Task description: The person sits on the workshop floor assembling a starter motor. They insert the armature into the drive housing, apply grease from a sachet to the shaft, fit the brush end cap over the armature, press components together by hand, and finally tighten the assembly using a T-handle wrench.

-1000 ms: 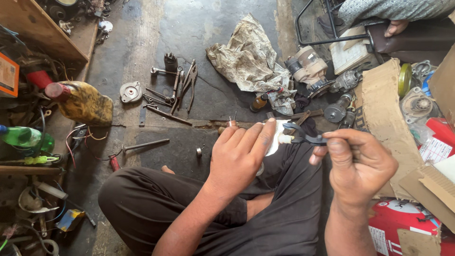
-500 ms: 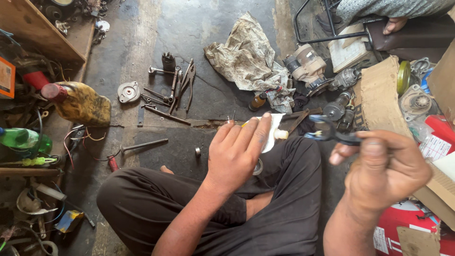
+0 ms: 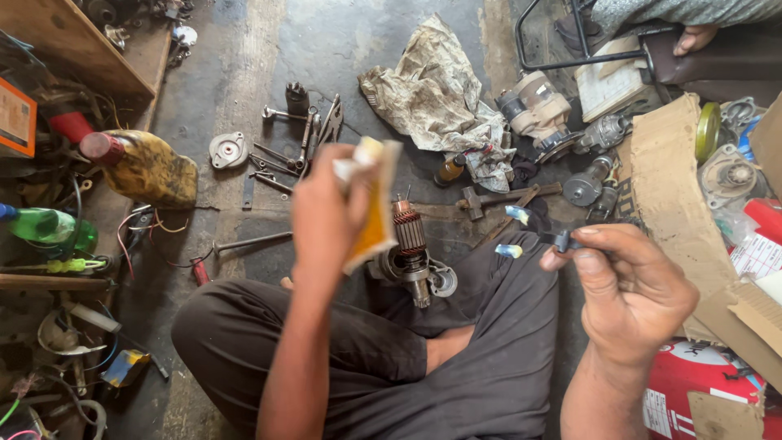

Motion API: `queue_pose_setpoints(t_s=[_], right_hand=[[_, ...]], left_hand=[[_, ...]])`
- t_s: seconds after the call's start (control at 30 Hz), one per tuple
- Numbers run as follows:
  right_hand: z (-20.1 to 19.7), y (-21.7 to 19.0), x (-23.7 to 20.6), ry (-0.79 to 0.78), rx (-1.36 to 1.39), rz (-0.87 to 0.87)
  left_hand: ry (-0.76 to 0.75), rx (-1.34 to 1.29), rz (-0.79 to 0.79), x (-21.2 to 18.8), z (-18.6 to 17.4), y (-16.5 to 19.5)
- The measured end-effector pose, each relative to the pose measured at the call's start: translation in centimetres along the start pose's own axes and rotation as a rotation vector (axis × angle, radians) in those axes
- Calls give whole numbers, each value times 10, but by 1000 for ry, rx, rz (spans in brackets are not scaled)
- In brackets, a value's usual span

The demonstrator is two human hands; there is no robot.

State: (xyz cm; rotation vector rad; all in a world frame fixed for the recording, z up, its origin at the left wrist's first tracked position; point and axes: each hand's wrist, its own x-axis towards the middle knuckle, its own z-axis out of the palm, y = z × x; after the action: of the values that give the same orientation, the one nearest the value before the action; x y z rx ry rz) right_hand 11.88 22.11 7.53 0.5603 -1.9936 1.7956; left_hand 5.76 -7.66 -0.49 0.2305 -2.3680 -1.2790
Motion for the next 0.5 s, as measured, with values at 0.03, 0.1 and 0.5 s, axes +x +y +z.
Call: queue_pose_setpoints(t_s=[0.03, 0.1, 0.5], right_hand=[[-1, 3, -1, -4, 13, 20], [-2, 11, -5, -10, 54, 69], [12, 105, -27, 64, 788, 702]], left_hand=[[-15, 9, -107, 12, 4, -23], [-80, -90, -321, 30, 19, -70], [50, 129, 68, 25, 80, -92]])
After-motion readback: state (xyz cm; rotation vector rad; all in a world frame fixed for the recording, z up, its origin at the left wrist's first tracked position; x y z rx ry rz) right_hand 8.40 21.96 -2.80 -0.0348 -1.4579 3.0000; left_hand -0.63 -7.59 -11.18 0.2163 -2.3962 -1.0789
